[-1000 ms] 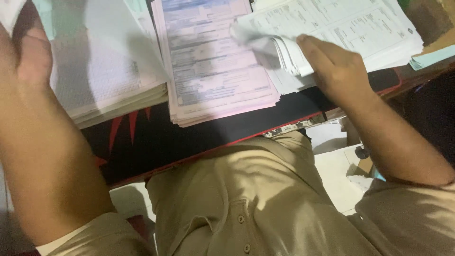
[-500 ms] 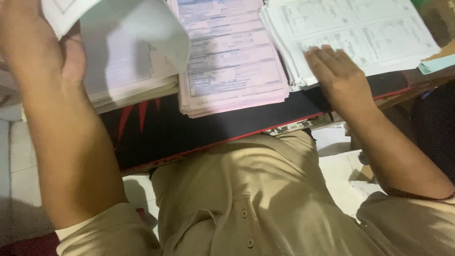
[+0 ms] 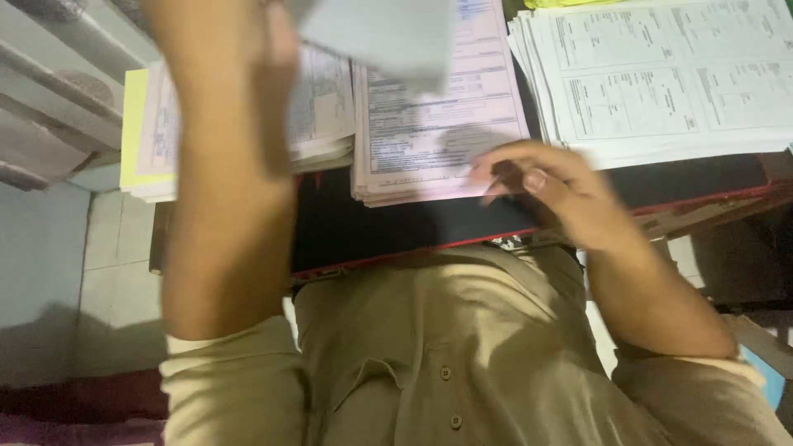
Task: Sorting and aligning multiple stacks of colored and white documents on a desk.
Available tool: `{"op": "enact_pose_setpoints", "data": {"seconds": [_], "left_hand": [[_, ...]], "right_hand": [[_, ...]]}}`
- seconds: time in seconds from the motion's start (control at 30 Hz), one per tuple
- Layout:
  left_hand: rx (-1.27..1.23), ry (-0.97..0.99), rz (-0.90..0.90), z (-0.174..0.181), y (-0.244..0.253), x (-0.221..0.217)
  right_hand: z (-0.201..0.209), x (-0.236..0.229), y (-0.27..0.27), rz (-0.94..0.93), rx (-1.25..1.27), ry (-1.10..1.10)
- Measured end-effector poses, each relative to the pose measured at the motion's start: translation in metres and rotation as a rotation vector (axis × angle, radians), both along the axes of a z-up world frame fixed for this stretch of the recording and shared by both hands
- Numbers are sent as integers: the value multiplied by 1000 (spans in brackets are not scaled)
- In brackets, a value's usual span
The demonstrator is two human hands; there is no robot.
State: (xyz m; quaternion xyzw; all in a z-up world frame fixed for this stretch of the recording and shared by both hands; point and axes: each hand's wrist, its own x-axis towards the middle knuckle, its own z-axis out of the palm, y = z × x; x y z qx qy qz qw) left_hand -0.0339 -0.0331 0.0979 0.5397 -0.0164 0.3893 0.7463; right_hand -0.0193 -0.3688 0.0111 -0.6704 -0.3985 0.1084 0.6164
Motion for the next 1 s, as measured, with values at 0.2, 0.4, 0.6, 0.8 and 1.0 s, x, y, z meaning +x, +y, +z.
{"op": "enact_pose_setpoints", "data": {"seconds": [0.2, 0.4, 0.6, 0.8, 1.0], "left_hand": [[125, 35, -23, -7, -100, -61], [-405, 541, -167, -79, -108, -94], [-552, 492, -612, -118, -53, -114], [-651, 288, -1053, -102, -27, -89], [77, 160, -847, -46, -36, -41]], "right_hand": [[6, 6, 36, 457, 736, 1028], [-44, 28, 38, -59, 760, 1098], [-34, 36, 35, -275, 508, 941], [46, 45, 8, 273, 397, 406], [91, 60, -8, -180, -278, 190]]}}
